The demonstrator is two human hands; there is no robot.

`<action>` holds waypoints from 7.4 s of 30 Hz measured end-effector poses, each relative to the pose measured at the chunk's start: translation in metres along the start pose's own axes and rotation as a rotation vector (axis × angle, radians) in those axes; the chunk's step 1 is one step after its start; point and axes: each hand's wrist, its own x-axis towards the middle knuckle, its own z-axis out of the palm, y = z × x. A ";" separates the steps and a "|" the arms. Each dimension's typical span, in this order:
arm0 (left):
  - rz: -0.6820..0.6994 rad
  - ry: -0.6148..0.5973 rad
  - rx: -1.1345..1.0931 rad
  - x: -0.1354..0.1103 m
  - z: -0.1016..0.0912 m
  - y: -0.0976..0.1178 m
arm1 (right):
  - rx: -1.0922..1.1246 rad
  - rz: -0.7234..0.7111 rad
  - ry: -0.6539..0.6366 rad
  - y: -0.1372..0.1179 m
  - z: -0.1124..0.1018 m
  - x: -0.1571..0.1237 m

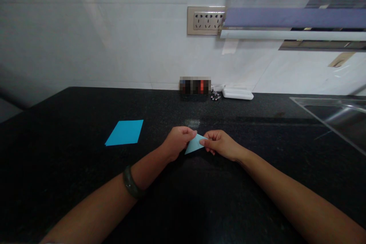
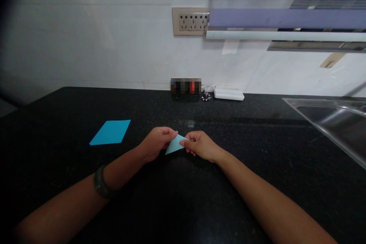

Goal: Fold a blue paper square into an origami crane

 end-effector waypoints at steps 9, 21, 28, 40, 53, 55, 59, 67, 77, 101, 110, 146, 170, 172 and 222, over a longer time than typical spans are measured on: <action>-0.058 -0.097 -0.072 -0.001 0.001 0.004 | -0.024 -0.031 -0.012 0.004 -0.001 0.001; -0.086 -0.087 -0.056 -0.003 0.002 0.009 | -0.065 -0.016 -0.019 0.003 -0.002 0.001; 0.052 0.015 0.061 -0.001 -0.002 0.006 | -0.083 -0.017 0.006 0.003 0.000 0.000; 0.168 0.082 0.249 -0.012 0.009 0.013 | -0.264 -0.241 0.231 -0.007 0.010 -0.003; 0.173 0.286 0.119 0.004 -0.014 0.018 | -0.208 -0.177 0.389 -0.002 -0.015 0.001; 0.168 0.281 0.065 0.006 -0.015 0.017 | -0.086 -0.143 0.409 -0.003 -0.015 0.002; 0.154 0.176 -0.056 0.000 -0.005 0.015 | 0.126 -0.114 0.275 -0.007 0.001 0.000; 0.224 0.138 0.019 -0.011 0.010 0.012 | 0.069 -0.093 0.278 -0.011 0.020 -0.008; 0.263 0.258 0.064 -0.009 0.010 0.012 | 0.163 -0.063 0.286 -0.009 0.018 -0.004; 0.339 0.082 0.418 -0.009 0.007 0.012 | -0.233 -0.241 0.234 -0.011 0.004 -0.007; 0.386 0.089 0.538 -0.012 0.006 0.012 | -0.165 -0.241 0.264 -0.013 0.004 -0.006; 0.065 -0.208 -0.208 -0.019 0.013 0.020 | -1.063 -1.131 0.508 -0.016 0.003 -0.024; 0.113 -0.086 -0.075 -0.004 -0.001 0.007 | 0.440 -0.219 0.250 -0.004 0.008 -0.003; 0.109 -0.102 -0.068 -0.004 -0.001 0.007 | 0.442 -0.219 0.227 -0.003 0.008 -0.004; 0.072 -0.048 -0.053 -0.003 0.000 0.008 | 0.153 -0.155 0.217 -0.008 -0.002 -0.004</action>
